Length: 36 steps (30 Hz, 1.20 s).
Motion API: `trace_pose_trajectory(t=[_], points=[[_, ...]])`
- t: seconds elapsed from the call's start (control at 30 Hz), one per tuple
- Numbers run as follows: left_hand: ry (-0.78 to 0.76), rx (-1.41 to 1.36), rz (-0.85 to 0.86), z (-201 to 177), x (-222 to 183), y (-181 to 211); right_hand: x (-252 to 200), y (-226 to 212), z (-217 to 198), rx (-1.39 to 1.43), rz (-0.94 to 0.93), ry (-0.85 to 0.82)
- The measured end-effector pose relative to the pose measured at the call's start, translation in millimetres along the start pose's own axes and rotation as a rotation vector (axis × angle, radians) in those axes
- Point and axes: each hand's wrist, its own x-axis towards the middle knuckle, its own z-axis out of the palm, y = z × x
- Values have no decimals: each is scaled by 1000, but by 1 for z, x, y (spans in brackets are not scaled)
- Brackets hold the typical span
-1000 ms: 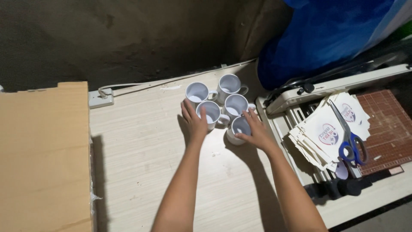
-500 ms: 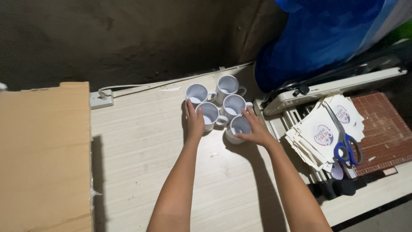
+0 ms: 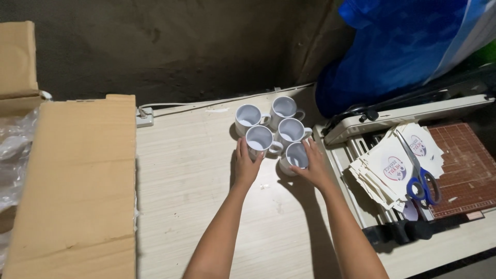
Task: Unpacking white ceramic sublimation mugs from a cardboard box and placing them on a workbench.
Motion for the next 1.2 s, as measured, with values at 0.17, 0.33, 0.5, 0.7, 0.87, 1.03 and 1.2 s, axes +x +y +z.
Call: trace_pose_trajectory(t=[0.17,0.33,0.5,0.7,0.87,1.03,1.2], points=[[-14,31,110,7,1,-14,-2,-12,-6,16,26,3],[-26,215,133,-3,-2,9,-4,-26,-14,16,59,-18],[-3,259,157,-4,-5,10,-3,-32,-17,17,124,-53],[121,239,251,3,-6,-3,-4,-35,-18,-98,191,-102],[130,199,232,-5,-17,10,-3,-38,-19,-116,214,-113],[254,141,105,-8,-30,23,-1,-44,-21,-160,264,-122],[293,108,24,5,-29,25,-2,-49,-20,-187,219,-85]])
